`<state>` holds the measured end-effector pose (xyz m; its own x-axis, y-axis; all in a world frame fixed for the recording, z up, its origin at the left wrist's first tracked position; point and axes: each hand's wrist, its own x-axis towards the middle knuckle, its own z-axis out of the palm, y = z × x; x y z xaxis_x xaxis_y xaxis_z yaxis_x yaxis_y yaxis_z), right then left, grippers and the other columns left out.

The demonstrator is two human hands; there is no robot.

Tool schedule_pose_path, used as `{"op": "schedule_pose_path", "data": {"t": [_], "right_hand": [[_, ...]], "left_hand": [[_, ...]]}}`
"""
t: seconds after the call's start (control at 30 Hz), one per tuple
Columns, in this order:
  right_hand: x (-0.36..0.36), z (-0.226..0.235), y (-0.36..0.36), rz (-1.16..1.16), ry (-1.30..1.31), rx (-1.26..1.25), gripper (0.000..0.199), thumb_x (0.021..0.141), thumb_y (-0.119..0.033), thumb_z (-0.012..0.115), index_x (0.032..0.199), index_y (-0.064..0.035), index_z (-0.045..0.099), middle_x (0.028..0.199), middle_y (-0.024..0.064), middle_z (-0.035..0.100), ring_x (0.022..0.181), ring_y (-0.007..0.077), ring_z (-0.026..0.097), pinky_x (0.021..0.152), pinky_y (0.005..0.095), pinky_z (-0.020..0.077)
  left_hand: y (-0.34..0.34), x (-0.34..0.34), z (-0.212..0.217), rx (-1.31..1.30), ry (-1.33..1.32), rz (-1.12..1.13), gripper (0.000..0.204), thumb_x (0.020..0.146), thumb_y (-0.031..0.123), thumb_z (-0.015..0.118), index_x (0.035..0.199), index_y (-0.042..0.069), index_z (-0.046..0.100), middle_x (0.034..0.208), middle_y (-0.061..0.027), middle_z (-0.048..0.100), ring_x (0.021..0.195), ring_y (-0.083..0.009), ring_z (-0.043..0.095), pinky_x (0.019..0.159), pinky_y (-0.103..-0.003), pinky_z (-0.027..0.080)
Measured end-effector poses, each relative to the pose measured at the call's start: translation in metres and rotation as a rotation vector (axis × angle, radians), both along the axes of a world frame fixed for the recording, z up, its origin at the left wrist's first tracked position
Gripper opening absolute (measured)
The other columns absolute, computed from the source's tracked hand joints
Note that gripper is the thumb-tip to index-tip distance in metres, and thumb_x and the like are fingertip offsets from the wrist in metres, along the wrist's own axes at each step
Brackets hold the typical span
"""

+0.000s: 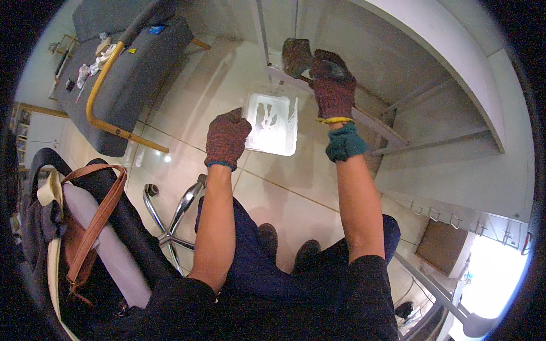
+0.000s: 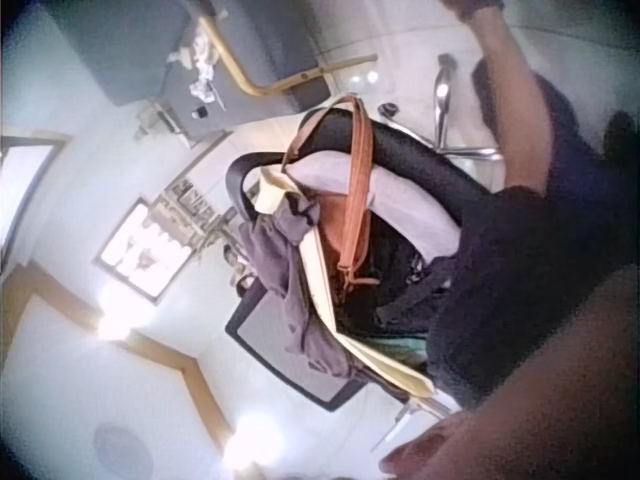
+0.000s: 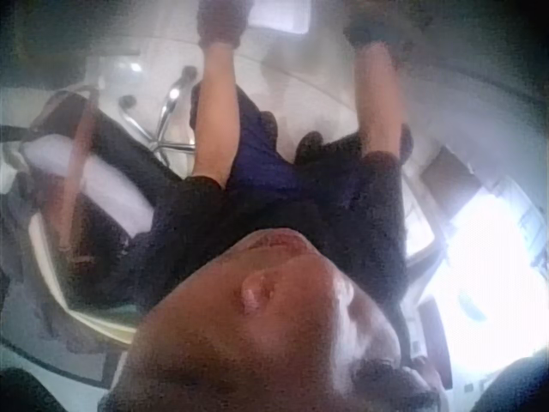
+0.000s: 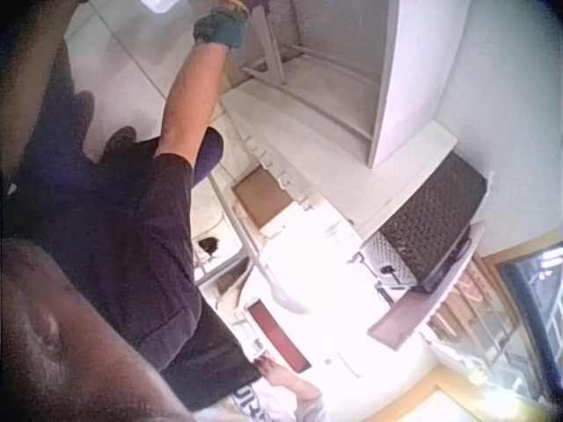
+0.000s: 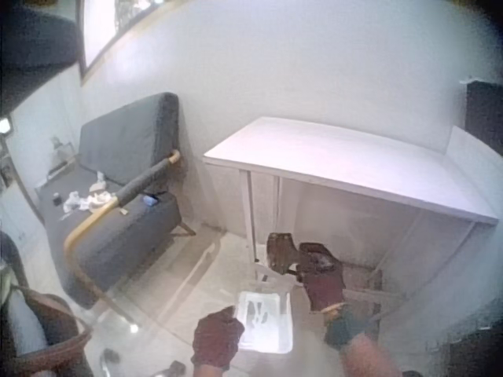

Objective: The person paints a white furniture leg using a paintbrush and a paint tray. They dip the brush into the tray and apply paint to the leg, then stand to retrieve more paint before resuming the painting.

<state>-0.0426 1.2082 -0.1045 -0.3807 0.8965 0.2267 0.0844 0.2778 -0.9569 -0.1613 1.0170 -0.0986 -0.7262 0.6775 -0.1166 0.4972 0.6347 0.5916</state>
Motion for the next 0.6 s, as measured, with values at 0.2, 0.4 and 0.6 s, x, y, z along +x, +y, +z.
{"op": "schedule_pose_path", "data": {"t": [0.2, 0.4, 0.6], "right_hand": [[-0.003, 0.003, 0.004, 0.019, -0.194, 0.279, 0.021, 0.082, -0.017, 0.061, 0.101, -0.0085, 0.063, 0.092, 0.0080, 0.066, 0.082, 0.0143, 0.063, 0.074, 0.0278, 0.0497], [0.017, 0.010, 0.003, 0.090, -0.045, 0.052, 0.022, 0.081, -0.013, 0.063, 0.102, -0.0080, 0.062, 0.094, 0.0082, 0.066, 0.083, 0.0139, 0.062, 0.074, 0.0268, 0.0488], [0.006, -0.006, 0.004, 0.214, -0.074, 0.169, 0.024, 0.085, -0.012, 0.059, 0.109, -0.0092, 0.062, 0.090, 0.0022, 0.064, 0.072, 0.0099, 0.058, 0.063, 0.0245, 0.0491]], "left_hand": [[-0.003, 0.003, 0.003, 0.003, -0.044, 0.002, 0.031, 0.077, 0.020, 0.048, 0.101, 0.008, 0.063, 0.094, -0.0180, 0.063, 0.088, -0.0342, 0.059, 0.079, -0.042, 0.047], [-0.002, 0.004, 0.010, -0.069, -0.099, 0.013, 0.032, 0.077, 0.020, 0.048, 0.102, 0.007, 0.062, 0.096, -0.0180, 0.063, 0.090, -0.0340, 0.059, 0.081, -0.043, 0.046], [0.003, 0.006, -0.008, -0.026, 0.096, -0.043, 0.036, 0.076, 0.023, 0.049, 0.105, 0.007, 0.062, 0.095, -0.0193, 0.063, 0.088, -0.0358, 0.059, 0.080, -0.043, 0.046]]}}
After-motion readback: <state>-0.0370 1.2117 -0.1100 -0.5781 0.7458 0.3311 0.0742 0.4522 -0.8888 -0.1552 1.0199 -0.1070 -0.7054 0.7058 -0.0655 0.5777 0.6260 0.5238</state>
